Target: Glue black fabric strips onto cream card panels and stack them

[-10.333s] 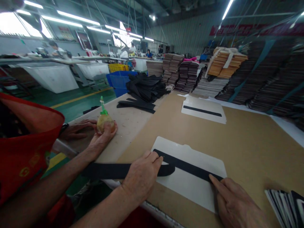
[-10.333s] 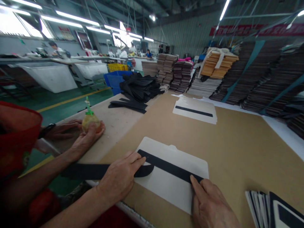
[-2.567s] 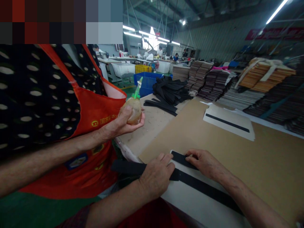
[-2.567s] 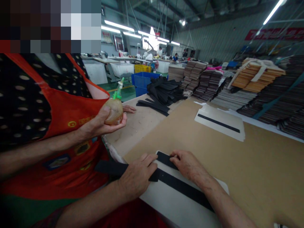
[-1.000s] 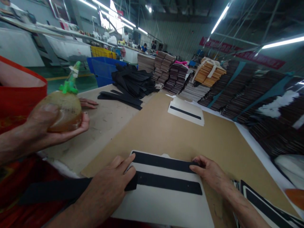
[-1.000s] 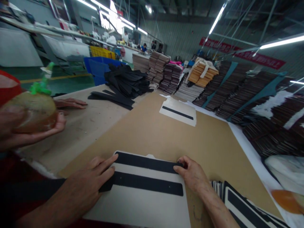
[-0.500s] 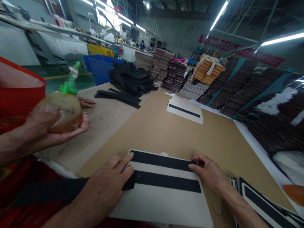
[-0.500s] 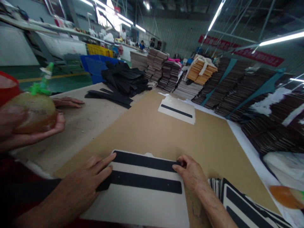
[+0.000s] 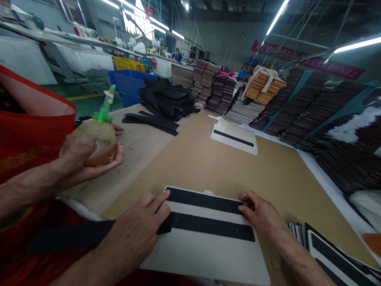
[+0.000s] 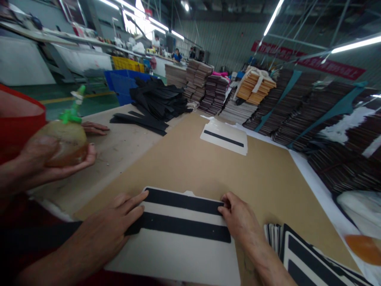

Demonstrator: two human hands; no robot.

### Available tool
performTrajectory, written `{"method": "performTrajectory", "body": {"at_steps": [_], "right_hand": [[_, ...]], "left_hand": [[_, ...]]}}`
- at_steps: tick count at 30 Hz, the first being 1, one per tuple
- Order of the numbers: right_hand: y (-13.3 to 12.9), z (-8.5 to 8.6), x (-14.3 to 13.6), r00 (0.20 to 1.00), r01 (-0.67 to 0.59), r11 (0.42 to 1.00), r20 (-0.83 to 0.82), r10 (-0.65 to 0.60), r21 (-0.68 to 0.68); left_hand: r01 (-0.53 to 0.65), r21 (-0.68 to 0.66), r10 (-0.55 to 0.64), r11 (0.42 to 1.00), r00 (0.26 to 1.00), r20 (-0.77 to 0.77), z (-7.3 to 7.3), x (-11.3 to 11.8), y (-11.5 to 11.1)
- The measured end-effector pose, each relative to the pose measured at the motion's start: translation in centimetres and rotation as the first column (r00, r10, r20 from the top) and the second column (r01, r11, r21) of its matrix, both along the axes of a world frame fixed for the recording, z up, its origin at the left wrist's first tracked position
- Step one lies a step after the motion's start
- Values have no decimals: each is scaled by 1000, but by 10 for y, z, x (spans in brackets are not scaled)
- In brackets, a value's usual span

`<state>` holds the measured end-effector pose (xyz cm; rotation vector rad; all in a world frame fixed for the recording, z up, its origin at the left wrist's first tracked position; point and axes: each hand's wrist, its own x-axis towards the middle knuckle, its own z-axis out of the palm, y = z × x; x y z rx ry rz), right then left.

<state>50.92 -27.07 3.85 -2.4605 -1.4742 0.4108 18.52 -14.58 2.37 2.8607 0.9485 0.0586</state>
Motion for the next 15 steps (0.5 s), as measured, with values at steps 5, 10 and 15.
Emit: {"method": "performTrajectory", "body": {"at_steps": [5, 10, 15], "right_hand": [[0, 14, -46, 873, -210, 951, 394, 287, -227], [3, 17, -90, 653, -238, 862, 583, 483, -448], [4, 15, -92, 642, -265, 859, 584, 496, -439]], "left_hand": [[24, 14, -24, 1000, 1000, -9, 18, 13, 0], [-7, 48, 15, 999, 985, -173, 42, 38, -8], [-7, 57, 16, 998, 988, -155, 41, 41, -9]]}}
